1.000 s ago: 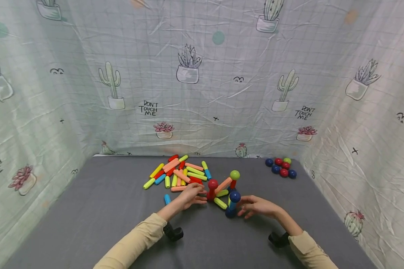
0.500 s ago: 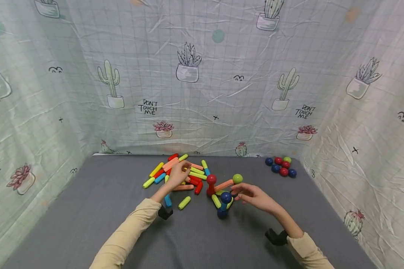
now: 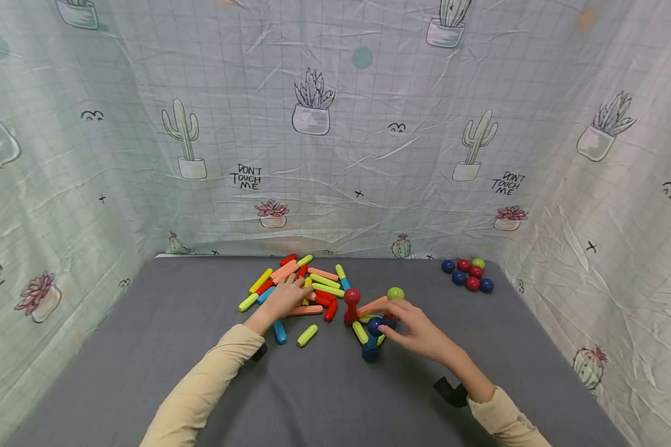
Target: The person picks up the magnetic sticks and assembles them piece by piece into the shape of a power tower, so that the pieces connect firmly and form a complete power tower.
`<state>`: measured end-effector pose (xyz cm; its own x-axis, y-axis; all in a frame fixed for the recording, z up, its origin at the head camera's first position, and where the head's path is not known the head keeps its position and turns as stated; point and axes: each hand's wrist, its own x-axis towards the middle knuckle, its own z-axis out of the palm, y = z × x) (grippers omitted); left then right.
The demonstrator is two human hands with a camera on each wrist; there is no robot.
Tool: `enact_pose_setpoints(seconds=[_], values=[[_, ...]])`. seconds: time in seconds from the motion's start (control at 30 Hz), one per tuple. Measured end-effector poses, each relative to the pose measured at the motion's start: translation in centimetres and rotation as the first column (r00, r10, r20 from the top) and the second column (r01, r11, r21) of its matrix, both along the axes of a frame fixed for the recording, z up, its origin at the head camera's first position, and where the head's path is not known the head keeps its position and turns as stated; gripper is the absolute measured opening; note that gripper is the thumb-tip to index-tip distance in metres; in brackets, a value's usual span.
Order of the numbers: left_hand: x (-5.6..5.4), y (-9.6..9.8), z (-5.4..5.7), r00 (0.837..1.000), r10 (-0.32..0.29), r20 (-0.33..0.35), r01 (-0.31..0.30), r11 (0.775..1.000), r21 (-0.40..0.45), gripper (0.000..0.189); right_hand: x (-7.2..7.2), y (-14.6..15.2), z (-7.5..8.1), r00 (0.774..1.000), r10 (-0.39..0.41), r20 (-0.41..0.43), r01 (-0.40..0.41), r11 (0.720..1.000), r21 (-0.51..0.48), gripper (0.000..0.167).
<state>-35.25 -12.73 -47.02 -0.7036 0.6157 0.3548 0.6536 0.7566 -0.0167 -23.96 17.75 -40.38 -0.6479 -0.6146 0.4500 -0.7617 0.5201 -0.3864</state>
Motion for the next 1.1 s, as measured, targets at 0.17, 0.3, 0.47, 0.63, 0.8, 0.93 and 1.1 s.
enact_pose_setpoints(seconds=[0.17,0.3,0.47,0.63,0.8,0.93,1.1], values=[[-0.1,-0.1,-0.1,0.991,-0.057,-0.125,0.057,0.998,0.003,0.030,0.3,-0.3,-0.5,0.999,-0.026,-0.039,0.030,0.993,0.113,0.037],[0.6,0.4,0.6,0.912,-0.227,-0.343,0.239,0.971,-0.006,0.036,0.2,-0.3,-0.7,0.999,-0.049,-0.022,0.051,0.991,0.125,0.036],[2.6,1.5,1.6,0.653,-0.442,-0.615,0.421,0.887,-0.190,0.023,0.2,-0.2,-0.8,0.999,-0.049,0.013,0.047,0.993,0.113,0.034],[4.8,3.1,2.9,0.424,-0.548,-0.721,0.510,0.802,-0.310,0.026,0.2,-0.1,-0.9,0.999,-0.030,0.039,0.026,0.996,0.082,0.034],[6.4,4.2,4.5,0.354,-0.584,-0.731,0.514,0.774,-0.370,0.025,0.0,0.0,-1.1,0.999,-0.014,0.038,0.012,0.998,0.064,0.035],[6.7,4.3,4.9,0.409,-0.597,-0.690,0.476,0.785,-0.397,0.023,-0.2,0.0,-1.1,0.999,-0.010,0.032,0.008,0.998,0.059,0.035],[6.5,4.6,4.5,0.456,-0.593,-0.664,0.442,0.798,-0.409,0.027,-0.1,0.1,-1.1,0.999,-0.010,0.050,0.007,0.998,0.055,0.036]])
